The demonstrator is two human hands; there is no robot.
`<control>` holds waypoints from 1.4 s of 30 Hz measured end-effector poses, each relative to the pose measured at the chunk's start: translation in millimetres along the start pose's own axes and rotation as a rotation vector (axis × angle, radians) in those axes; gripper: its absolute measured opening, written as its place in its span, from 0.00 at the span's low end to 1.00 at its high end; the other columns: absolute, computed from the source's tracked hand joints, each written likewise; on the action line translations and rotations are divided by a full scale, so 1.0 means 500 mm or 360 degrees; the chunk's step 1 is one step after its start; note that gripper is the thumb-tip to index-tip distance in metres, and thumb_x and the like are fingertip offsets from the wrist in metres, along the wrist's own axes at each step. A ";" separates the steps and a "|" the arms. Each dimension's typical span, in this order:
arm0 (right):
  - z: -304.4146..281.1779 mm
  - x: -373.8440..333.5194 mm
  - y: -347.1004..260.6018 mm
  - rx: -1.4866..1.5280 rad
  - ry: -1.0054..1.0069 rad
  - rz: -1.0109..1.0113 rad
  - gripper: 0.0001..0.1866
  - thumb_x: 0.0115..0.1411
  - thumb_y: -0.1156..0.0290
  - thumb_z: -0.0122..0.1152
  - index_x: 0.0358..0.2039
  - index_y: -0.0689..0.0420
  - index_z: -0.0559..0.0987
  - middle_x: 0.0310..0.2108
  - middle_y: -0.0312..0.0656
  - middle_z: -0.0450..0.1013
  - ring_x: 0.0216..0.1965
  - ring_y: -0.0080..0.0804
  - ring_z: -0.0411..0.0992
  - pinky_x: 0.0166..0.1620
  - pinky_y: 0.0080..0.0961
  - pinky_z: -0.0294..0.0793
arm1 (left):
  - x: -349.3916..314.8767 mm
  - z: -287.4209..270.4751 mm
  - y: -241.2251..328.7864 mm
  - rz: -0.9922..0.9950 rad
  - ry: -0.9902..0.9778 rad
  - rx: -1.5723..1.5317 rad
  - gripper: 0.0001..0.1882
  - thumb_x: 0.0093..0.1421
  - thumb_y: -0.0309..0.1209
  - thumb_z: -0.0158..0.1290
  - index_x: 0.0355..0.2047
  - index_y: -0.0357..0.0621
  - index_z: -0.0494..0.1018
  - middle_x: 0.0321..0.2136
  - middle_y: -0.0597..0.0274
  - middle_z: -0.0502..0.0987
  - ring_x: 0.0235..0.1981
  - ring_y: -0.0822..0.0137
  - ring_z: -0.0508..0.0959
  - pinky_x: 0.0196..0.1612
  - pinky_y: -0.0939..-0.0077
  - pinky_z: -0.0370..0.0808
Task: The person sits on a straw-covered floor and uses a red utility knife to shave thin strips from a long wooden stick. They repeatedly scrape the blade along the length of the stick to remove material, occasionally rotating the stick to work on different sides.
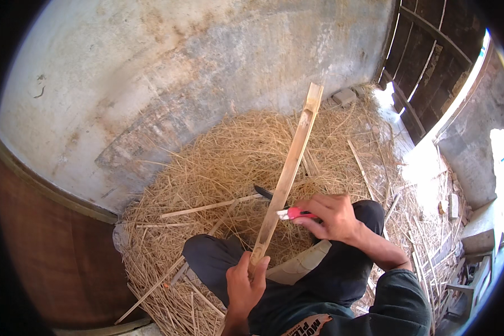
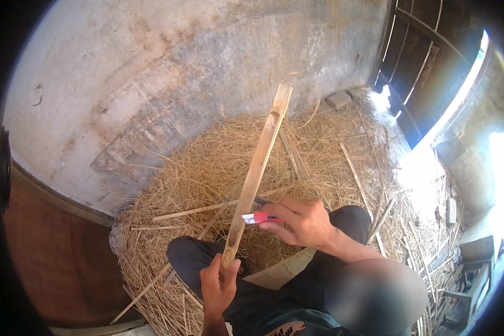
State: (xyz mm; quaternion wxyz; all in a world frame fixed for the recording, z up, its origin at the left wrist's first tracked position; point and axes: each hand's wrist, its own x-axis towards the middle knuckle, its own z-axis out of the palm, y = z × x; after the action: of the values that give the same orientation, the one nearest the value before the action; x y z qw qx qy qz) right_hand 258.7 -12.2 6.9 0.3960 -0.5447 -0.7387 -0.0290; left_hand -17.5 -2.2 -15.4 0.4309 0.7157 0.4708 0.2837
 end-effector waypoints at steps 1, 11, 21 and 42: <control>0.007 -0.005 -0.005 -0.0008 0.0005 0.0001 0.16 0.61 0.56 0.73 0.44 0.51 0.85 0.26 0.35 0.76 0.21 0.35 0.77 0.23 0.32 0.75 | 0.001 0.000 0.009 -0.0007 -0.0004 0.0008 0.14 0.69 0.34 0.60 0.34 0.33 0.75 0.19 0.54 0.79 0.16 0.73 0.76 0.21 0.75 0.66; 0.008 0.006 -0.007 -0.0088 0.0067 0.0007 0.15 0.60 0.57 0.74 0.43 0.50 0.85 0.25 0.33 0.76 0.18 0.33 0.75 0.20 0.30 0.73 | 0.008 0.002 0.027 -0.0046 -0.0028 0.0057 0.15 0.68 0.33 0.61 0.31 0.33 0.73 0.18 0.55 0.81 0.15 0.76 0.75 0.19 0.76 0.65; -0.059 0.035 0.186 -0.0355 0.0487 0.0603 0.16 0.68 0.57 0.67 0.45 0.58 0.87 0.23 0.37 0.79 0.15 0.26 0.70 0.21 0.28 0.70 | -0.042 -0.010 0.004 -0.0142 -0.0231 0.0217 0.17 0.68 0.38 0.61 0.33 0.34 0.74 0.17 0.46 0.76 0.19 0.49 0.82 0.21 0.63 0.71; -0.128 0.032 0.220 -0.0359 -0.1090 0.1044 0.30 0.58 0.43 0.73 0.44 0.59 0.84 0.34 0.51 0.82 0.40 0.49 0.81 0.44 0.44 0.78 | 0.082 -0.159 -0.006 0.0451 0.0874 0.0387 0.12 0.71 0.36 0.58 0.40 0.37 0.75 0.25 0.65 0.74 0.26 0.71 0.71 0.29 0.70 0.68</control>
State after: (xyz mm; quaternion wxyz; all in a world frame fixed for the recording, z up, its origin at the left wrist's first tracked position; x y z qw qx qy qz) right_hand 383.8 14.6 17.9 0.0570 -0.7665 -0.6082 0.1982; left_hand -67.1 64.0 19.3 0.1555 0.7172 0.4955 0.4647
